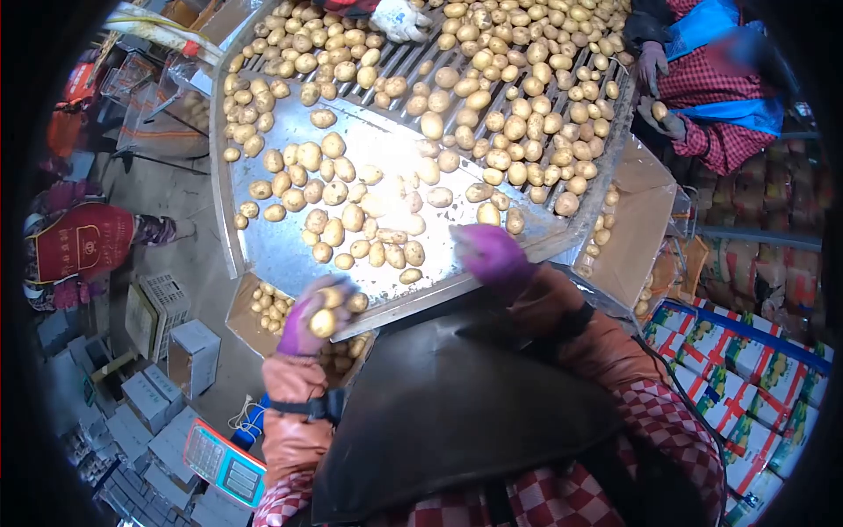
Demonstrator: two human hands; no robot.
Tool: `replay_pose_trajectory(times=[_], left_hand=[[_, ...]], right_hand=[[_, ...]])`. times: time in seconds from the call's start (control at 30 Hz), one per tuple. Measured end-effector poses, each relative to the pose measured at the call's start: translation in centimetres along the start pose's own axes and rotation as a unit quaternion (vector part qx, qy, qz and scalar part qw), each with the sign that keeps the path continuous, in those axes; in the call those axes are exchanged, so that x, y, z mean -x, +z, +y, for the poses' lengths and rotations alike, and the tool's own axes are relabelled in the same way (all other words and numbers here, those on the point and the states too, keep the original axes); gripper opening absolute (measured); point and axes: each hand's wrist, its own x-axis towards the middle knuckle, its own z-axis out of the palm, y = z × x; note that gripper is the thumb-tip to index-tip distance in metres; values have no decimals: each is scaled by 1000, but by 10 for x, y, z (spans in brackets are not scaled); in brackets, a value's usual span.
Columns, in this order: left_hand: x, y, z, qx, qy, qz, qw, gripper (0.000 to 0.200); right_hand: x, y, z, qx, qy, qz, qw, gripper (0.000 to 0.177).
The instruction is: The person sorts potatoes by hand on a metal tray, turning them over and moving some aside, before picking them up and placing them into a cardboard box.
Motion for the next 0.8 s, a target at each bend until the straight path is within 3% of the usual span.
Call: replay_pose_trajectory(times=[0.03,0.07,0.1,0.17,0.23,0.3,0.33,0.37,0.4,0.47,0.6,0.73,0.8], left_hand=[[13,-19,2,-64,30,92,993,48],[9,-87,-19,-25,80,41,996,50],[2,-136,-45,-278,129,215,927,52],[-7,-134,-51,-469,178,311,807,54],[-23,-21,-22,-390,200,195,878,55],[-60,56,-16,-555,290,64,777,41],[-92,75,-28,-578,285,-13,764,47],[-106,105,-35,-714,312,5,627,54],[-121,139,-35,-773,233,33,589,52],[-154,153,-59,-827,252,81,496,44],[-174,168,-64,-828,237,50,506,40],[-199,189,-64,-831,209,47,512,25],[-211,199,-66,-829,180,64,525,20]], right_hand=[[4,-17,1,-6,79,10,997,41],[15,-25,15,42,99,32,994,46],[25,-28,28,92,120,54,987,50],[33,-36,35,193,155,53,967,52],[48,-22,51,282,203,45,936,61],[50,-12,40,301,227,-9,926,64],[48,-8,36,311,242,-33,919,65],[49,-1,44,310,269,-44,911,68],[46,-4,43,299,279,-47,911,67],[42,-13,42,272,298,-51,914,66],[59,-20,57,222,236,-27,946,67],[58,-37,77,154,122,78,977,48],[37,-61,72,108,180,89,974,42]])
